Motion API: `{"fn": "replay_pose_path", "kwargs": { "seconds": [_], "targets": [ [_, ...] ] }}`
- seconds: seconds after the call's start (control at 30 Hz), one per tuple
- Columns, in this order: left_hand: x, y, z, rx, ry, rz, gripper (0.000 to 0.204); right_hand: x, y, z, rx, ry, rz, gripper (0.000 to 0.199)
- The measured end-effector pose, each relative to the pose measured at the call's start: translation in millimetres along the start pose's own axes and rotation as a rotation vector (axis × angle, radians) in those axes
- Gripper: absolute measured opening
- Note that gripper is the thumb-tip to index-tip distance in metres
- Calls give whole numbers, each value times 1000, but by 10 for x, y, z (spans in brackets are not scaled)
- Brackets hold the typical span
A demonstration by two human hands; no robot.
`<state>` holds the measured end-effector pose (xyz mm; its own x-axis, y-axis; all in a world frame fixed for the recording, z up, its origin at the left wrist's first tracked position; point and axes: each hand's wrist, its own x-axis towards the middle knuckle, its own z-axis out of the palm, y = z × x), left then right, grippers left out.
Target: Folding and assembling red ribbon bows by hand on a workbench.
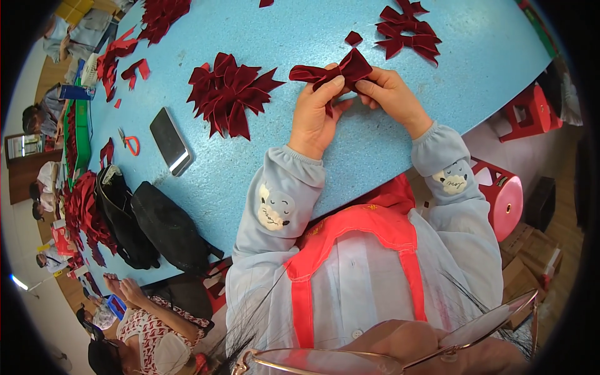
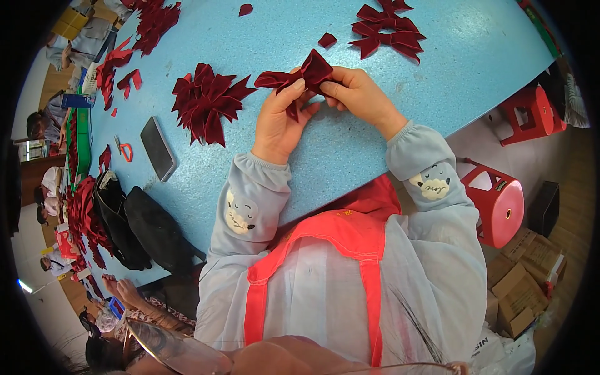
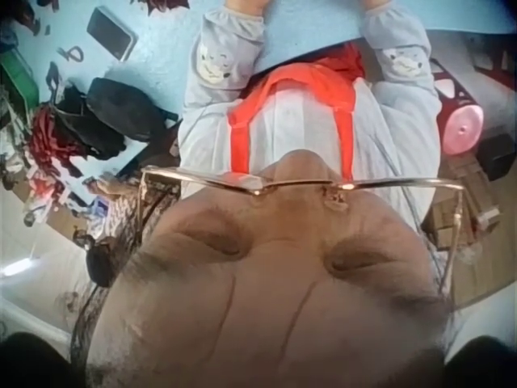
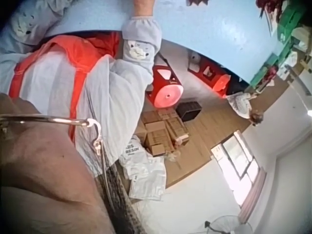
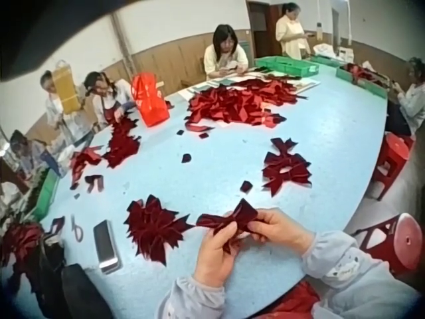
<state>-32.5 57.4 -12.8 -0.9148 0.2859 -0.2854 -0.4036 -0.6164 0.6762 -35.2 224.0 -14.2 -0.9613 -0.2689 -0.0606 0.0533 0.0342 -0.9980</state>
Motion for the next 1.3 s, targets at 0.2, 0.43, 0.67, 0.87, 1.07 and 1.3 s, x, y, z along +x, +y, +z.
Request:
{"fn": "replay_pose_path", "kwargs": {
  "seconds": [0.2, 0.43, 0.67, 0.87, 1.07, 1.3],
  "targets": [
    [39, 96, -75, 83, -121, -124, 19, -22, 42, -27, 37, -17, -28, 17],
    [62, 21, -21, -3, -47, -59, 17, -16, 9, -4, 18, -24, -35, 18],
    [57, -133, 21, -173, 125, 45, 20, 1, 21, -5, -122, -101, -62, 23],
    [19, -166, 62, -261, 144, 80, 21, -6, 3, -9, -236, -200, -39, 27],
    [47, -156, 31, -191, 110, 75, 22, -25, -47, 7, -302, -262, -34, 25],
    [-21, 27, 58, 32, 24, -8, 24, -19, -4, 20, -150, 36, 25, 26]
  ]
}}
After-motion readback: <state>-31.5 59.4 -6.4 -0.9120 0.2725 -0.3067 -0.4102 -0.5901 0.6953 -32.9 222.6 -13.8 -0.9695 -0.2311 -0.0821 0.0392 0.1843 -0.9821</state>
